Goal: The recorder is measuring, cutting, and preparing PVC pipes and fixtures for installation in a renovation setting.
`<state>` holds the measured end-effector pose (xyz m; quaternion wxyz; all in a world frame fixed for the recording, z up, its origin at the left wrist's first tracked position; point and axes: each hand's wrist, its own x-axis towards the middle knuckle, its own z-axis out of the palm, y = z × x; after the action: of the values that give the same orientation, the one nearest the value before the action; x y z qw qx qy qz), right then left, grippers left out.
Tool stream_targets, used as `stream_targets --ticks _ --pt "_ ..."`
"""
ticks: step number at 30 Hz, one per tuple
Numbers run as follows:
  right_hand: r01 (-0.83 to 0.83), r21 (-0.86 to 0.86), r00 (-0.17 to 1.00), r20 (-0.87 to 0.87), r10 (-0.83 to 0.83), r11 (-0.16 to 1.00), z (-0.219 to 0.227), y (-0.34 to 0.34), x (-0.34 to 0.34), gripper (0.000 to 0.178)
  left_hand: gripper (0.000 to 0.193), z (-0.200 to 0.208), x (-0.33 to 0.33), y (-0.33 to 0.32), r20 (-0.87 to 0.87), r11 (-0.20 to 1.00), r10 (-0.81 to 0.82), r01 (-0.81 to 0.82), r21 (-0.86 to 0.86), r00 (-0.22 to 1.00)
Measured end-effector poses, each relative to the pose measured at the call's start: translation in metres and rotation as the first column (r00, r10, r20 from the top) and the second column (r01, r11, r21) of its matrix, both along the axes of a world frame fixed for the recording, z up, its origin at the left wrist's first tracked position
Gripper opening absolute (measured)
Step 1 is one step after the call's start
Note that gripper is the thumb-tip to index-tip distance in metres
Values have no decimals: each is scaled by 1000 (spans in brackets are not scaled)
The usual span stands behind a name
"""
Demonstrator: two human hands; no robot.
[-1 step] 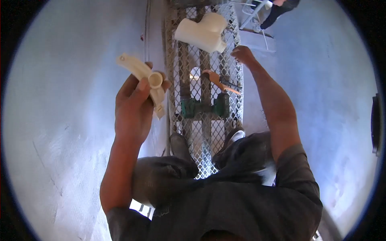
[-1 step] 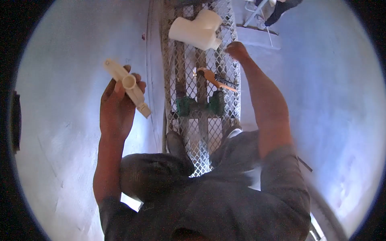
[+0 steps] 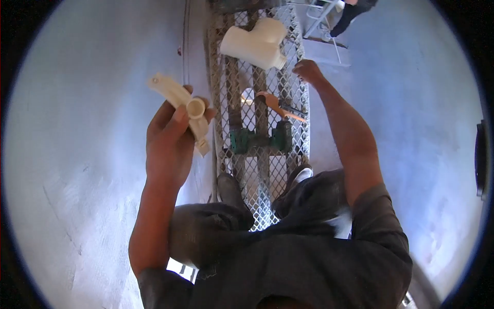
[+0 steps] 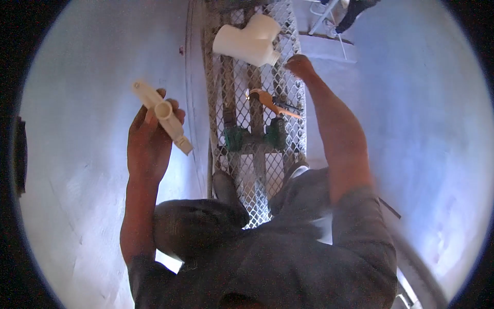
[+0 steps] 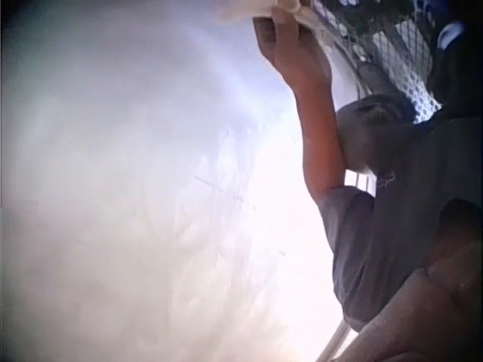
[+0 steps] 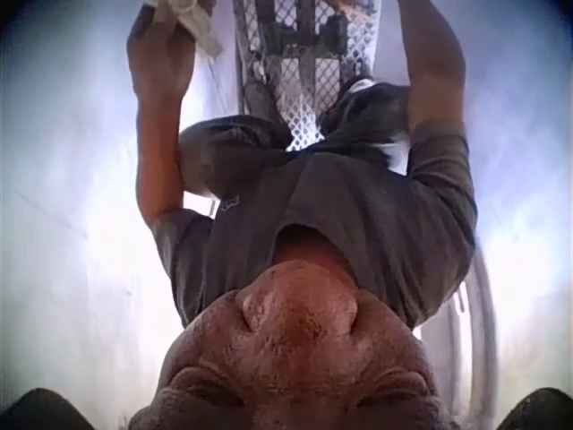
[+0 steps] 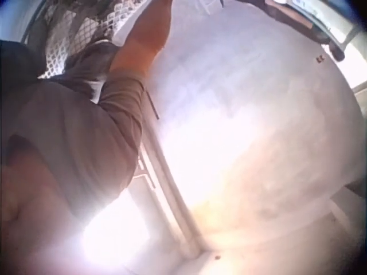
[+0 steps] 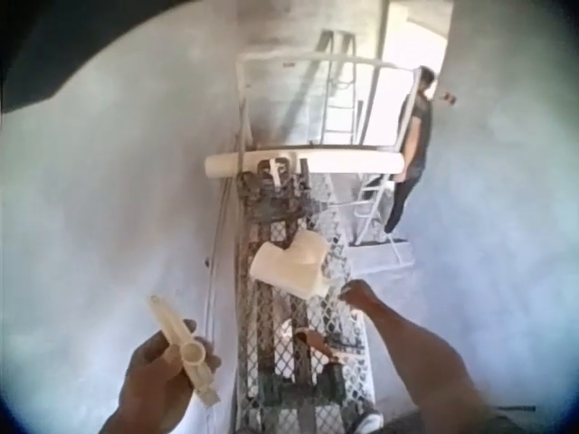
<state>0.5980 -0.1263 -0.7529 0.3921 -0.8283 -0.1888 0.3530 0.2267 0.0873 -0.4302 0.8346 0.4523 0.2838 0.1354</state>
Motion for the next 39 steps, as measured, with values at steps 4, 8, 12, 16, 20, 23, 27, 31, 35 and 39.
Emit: stream_targets --ticks 4,8,12,16,20,23,27,31,35,39 --pt "-18 -185 1000 18 22 983 24 23 -19 21 56 0 -3 -2 30 999 -5 6 -38 1000" --pt "-151 -118 977 137 167 981 28 19 -21 22 55 -2 2 -3 13 999 -34 35 -9 999" --pt "-59 -96 998 21 62 994 35 24 -26 22 51 -2 -1 -1 64 997 -77 77 11 995" --pt "-306 -77 914 256 315 949 26 19 -16 24 40 -2 0 -5 88 999 -16 19 -28 996" --pt "-119 -159 993 -20 117 980 36 37 -29 24 35 -4 -4 -4 98 998 11 -5 -61 995" --pt "-83 -89 990 108 92 993 33 21 -28 23 36 -10 7 -13 42 1000 1 0 -24 999" --pt "-82 -11 987 135 82 997 62 11 -41 21 33 -18 32 -25 -5 997 -49 48 -63 999" --pt "221 -60 974 -40 -223 973 147 -5 -72 16 26 -5 42 -48 -97 971 -98 74 -228 990" --pt "146 2 977 157 -145 989 192 -120 -103 24 29 50 60 -99 -171 968 -220 194 -157 960" --pt "208 -175 969 175 -177 962 200 -335 -220 25 31 146 84 -106 -330 887 -448 459 -46 831"
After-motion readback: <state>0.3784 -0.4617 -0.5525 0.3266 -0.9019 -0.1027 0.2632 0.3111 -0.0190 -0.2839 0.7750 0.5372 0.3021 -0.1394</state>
